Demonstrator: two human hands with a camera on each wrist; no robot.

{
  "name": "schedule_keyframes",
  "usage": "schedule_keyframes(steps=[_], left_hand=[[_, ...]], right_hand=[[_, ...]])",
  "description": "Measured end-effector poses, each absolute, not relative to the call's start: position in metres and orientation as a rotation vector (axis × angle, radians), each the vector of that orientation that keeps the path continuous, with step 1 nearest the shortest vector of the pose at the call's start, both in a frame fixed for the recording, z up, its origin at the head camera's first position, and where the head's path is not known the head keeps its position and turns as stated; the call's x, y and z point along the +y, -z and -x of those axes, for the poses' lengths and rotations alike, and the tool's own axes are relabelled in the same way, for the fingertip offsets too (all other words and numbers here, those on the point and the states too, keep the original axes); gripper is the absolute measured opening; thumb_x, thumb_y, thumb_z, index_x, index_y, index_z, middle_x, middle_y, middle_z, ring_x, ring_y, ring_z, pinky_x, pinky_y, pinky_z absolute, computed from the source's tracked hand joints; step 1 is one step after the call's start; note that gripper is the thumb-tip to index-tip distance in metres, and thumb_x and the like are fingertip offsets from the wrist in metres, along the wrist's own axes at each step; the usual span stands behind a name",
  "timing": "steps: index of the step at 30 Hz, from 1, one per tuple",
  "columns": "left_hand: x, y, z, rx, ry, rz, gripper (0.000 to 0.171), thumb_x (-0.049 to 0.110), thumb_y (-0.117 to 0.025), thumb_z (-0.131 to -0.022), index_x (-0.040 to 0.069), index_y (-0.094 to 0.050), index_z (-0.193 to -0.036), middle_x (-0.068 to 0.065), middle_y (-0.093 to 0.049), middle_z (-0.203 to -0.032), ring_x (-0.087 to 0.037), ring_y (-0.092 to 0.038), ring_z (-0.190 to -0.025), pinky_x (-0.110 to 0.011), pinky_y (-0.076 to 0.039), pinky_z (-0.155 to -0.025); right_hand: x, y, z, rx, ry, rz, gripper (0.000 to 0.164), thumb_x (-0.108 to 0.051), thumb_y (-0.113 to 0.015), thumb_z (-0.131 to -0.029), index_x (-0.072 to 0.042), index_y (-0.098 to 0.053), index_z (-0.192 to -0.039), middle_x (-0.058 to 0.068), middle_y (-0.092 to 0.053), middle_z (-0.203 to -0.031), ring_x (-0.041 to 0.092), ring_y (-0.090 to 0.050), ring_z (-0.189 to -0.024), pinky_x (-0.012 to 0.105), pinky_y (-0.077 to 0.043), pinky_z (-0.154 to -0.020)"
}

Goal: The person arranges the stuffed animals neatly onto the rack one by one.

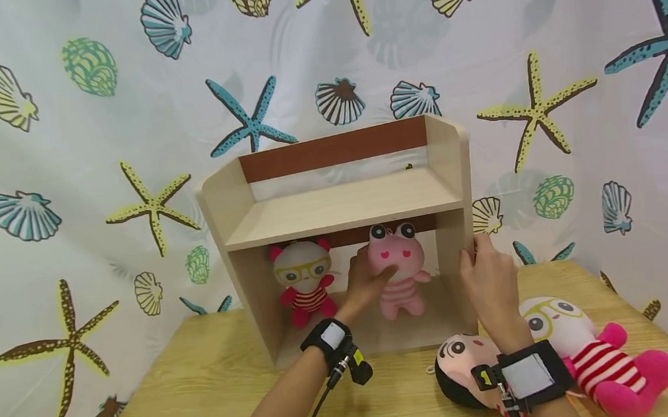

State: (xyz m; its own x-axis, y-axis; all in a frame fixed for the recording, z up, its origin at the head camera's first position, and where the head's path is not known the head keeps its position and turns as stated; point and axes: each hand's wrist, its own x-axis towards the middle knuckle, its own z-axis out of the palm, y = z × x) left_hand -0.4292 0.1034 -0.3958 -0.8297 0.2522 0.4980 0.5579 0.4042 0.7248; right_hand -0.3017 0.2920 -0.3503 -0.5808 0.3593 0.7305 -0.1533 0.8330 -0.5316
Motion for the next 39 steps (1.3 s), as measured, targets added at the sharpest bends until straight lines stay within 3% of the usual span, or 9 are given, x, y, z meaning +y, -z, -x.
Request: schedule_keyframes(steps=[11,22,32,39], left_hand=[[0.113,0.396,0.434,-2.339,1.376,0.725,0.06,0.028,-0.071,-0.089,0.001,-0.048,-0.138,-0.013,-0.056,-0.123,-0.029,-0.045,-0.114,-0.043,-0.043,-0.093],[0.114,0.399,0.444,-2.38,1.453,0.667,0.064,0.032,-0.072,-0.088,0.008,-0.046,-0.141,-0.008,-0.053,-0.116,-0.022,-0.048,-0.107,-0.04,-0.045,-0.09],[0.115,0.404,0.448,-2.426,1.411,0.658,0.076,0.035,-0.069,-0.088,0.008,-0.035,-0.15,-0.012,-0.049,-0.134,-0.026,-0.044,-0.117,-0.043,-0.043,-0.097],[0.113,0.402,0.444,-2.386,1.435,0.699,0.079,0.032,-0.067,-0.088,0.005,-0.03,-0.152,-0.019,-0.046,-0.136,-0.032,-0.045,-0.12,-0.049,-0.042,-0.098]], right_hand=[[0.292,0.351,0.302,-2.104,-0.72,0.165,0.029,-0.004,-0.064,-0.094,0.015,-0.057,-0.114,0.036,-0.065,-0.1,0.052,-0.065,-0.081,0.06,-0.052,-0.066],[0.291,0.349,0.302,-2.076,-0.704,0.147,0.025,-0.004,-0.065,-0.093,0.014,-0.059,-0.11,0.035,-0.066,-0.091,0.051,-0.066,-0.074,0.059,-0.052,-0.061],[0.293,0.351,0.301,-2.087,-0.723,0.142,0.026,-0.004,-0.064,-0.094,0.015,-0.058,-0.11,0.035,-0.066,-0.091,0.05,-0.066,-0.072,0.057,-0.053,-0.06],[0.293,0.349,0.3,-2.09,-0.722,0.157,0.026,-0.004,-0.064,-0.094,0.014,-0.058,-0.111,0.036,-0.066,-0.093,0.051,-0.066,-0.074,0.058,-0.053,-0.061]])
